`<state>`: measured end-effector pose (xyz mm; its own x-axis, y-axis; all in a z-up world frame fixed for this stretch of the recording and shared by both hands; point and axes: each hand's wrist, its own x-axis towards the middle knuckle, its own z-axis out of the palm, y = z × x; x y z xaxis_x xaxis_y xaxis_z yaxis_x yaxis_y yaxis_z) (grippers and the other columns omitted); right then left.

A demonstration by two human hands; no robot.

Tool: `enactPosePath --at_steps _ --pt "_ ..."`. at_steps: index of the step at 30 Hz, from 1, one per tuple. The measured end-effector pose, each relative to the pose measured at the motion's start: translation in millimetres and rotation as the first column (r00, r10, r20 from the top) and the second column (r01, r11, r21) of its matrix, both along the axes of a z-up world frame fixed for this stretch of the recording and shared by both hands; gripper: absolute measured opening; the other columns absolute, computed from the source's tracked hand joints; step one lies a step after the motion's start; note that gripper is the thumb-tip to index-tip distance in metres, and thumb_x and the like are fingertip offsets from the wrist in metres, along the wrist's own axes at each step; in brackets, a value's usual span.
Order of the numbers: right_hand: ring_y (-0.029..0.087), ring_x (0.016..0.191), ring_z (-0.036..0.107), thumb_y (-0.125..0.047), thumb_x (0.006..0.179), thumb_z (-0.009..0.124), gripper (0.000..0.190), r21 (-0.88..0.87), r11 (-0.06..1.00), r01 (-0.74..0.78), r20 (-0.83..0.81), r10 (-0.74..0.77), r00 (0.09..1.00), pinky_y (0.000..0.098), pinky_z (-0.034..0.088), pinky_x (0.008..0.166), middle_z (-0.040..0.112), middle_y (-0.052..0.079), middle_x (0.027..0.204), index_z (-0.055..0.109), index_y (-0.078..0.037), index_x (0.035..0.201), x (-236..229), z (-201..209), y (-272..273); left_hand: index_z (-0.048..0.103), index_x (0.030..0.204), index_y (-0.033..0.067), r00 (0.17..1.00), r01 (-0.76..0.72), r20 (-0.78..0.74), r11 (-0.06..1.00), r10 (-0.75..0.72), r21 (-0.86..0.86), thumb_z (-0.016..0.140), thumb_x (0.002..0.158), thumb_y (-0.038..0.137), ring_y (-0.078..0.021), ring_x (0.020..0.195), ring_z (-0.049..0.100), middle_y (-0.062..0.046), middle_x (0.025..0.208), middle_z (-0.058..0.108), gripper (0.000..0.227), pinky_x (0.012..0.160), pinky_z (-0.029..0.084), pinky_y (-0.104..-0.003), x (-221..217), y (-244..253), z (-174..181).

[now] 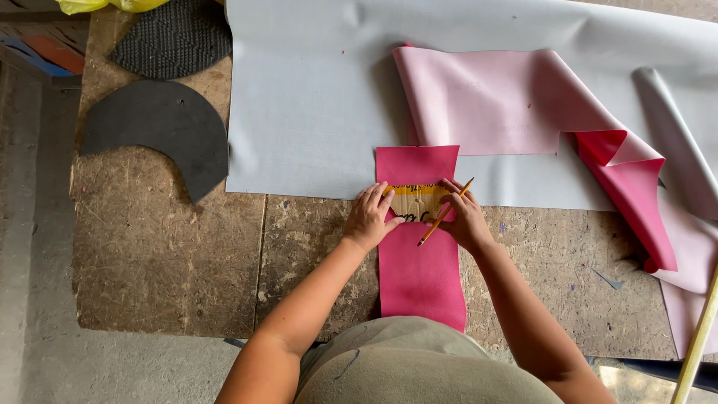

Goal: The person places a cardboard template on a piece of pink material and uses a pencil to trace its outline. They repeatedly reposition the template and trace it multiple times on the same sheet of material.

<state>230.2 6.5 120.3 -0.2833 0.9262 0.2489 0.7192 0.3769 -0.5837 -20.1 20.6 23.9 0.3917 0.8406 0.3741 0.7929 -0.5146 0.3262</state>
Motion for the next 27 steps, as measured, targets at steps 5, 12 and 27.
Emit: enactPosePath --at_steps 5,12,27 --pt "0.048 0.133 0.054 -0.022 0.064 0.092 0.053 -0.010 1.000 0.003 0.005 -0.003 1.000 0.0614 0.049 0.100 0.060 0.016 0.148 0.060 -0.010 0.103 -0.1 -0.9 0.7 0.069 0.130 0.0098 1.000 0.006 0.004 1.000 -0.006 0.003 0.065 0.085 0.068 -0.0300 0.132 0.055 -0.016 0.139 0.059 0.073 0.113 0.040 -0.045 0.0 -0.4 -2.3" --pt "0.048 0.137 0.051 -0.007 0.067 0.089 0.050 -0.089 0.996 -0.008 -0.115 -0.003 0.993 0.0600 0.050 0.101 0.059 0.020 0.148 0.059 -0.006 0.106 11.5 -8.3 -3.8 0.067 0.133 0.0106 1.000 -0.005 -0.007 0.999 0.005 -0.039 0.064 0.088 0.067 -0.0291 0.135 0.053 -0.015 0.143 0.057 0.072 0.116 0.038 -0.045 0.9 -2.8 -0.7" --pt "0.046 0.139 0.050 -0.004 0.064 0.090 0.049 -0.064 0.998 -0.024 -0.122 0.016 0.992 0.0584 0.051 0.102 0.059 0.019 0.148 0.061 -0.004 0.103 17.3 -20.6 -1.6 0.067 0.132 0.0127 0.993 -0.004 -0.115 0.988 -0.013 -0.152 0.071 0.080 0.067 -0.0272 0.131 0.054 -0.011 0.136 0.058 0.075 0.114 0.040 -0.044 1.2 5.5 10.5"
